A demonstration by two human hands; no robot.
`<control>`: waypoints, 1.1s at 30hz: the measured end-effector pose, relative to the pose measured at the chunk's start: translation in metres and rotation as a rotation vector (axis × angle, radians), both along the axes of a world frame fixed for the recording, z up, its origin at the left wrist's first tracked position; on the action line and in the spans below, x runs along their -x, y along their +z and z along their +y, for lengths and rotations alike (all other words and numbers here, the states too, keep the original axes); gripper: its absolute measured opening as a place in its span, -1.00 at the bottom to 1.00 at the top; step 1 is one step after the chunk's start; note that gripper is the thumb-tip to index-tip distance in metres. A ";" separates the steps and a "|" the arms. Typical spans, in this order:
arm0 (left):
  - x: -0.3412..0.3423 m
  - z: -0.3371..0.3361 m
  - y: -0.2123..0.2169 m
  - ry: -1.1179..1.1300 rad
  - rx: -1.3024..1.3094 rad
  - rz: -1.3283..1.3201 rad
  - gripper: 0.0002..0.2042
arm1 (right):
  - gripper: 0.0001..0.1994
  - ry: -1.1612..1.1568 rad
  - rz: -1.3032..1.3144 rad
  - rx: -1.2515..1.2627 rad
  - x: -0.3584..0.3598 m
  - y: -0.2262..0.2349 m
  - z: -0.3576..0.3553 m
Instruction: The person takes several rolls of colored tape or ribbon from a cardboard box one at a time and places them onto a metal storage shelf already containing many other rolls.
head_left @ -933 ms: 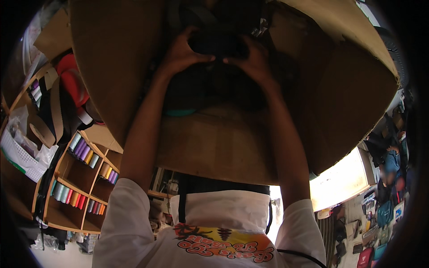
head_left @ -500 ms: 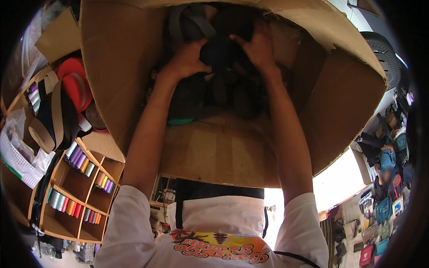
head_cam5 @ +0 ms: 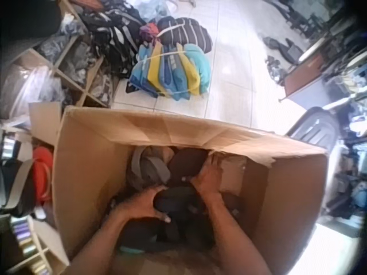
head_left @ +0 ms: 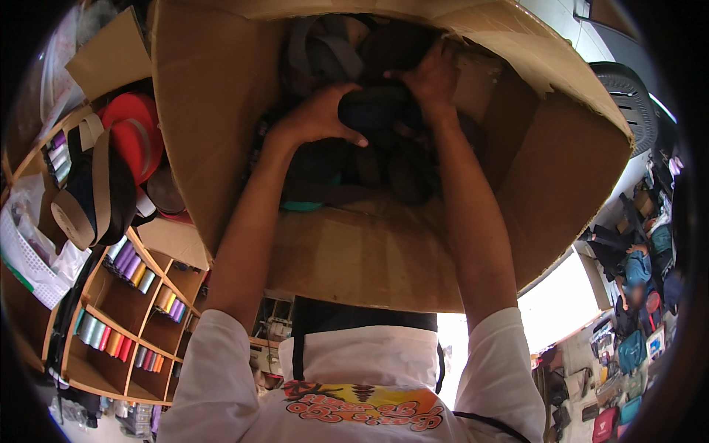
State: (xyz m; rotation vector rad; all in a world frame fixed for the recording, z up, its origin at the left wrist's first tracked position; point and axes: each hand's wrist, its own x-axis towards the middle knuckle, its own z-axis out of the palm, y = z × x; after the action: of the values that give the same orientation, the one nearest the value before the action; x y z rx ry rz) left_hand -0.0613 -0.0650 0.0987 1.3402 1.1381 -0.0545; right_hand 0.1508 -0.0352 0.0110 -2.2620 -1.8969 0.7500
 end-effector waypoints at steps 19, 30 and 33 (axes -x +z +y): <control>-0.031 0.006 0.040 0.128 -0.524 -0.261 -0.29 | -0.46 0.065 0.351 -0.076 0.007 0.173 -0.075; -0.006 -0.039 0.089 0.412 0.158 0.008 -0.45 | -0.48 -0.107 0.449 0.405 -0.063 0.196 -0.110; -0.003 -0.041 0.083 0.605 0.167 -0.019 -0.49 | -0.67 0.397 -0.151 -0.013 -0.121 0.143 -0.103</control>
State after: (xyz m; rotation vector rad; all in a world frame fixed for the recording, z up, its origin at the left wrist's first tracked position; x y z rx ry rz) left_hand -0.0582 -0.1062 0.1814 0.8081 1.4464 0.2971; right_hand 0.2716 -0.1386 0.1539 -2.0064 -2.4539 0.6146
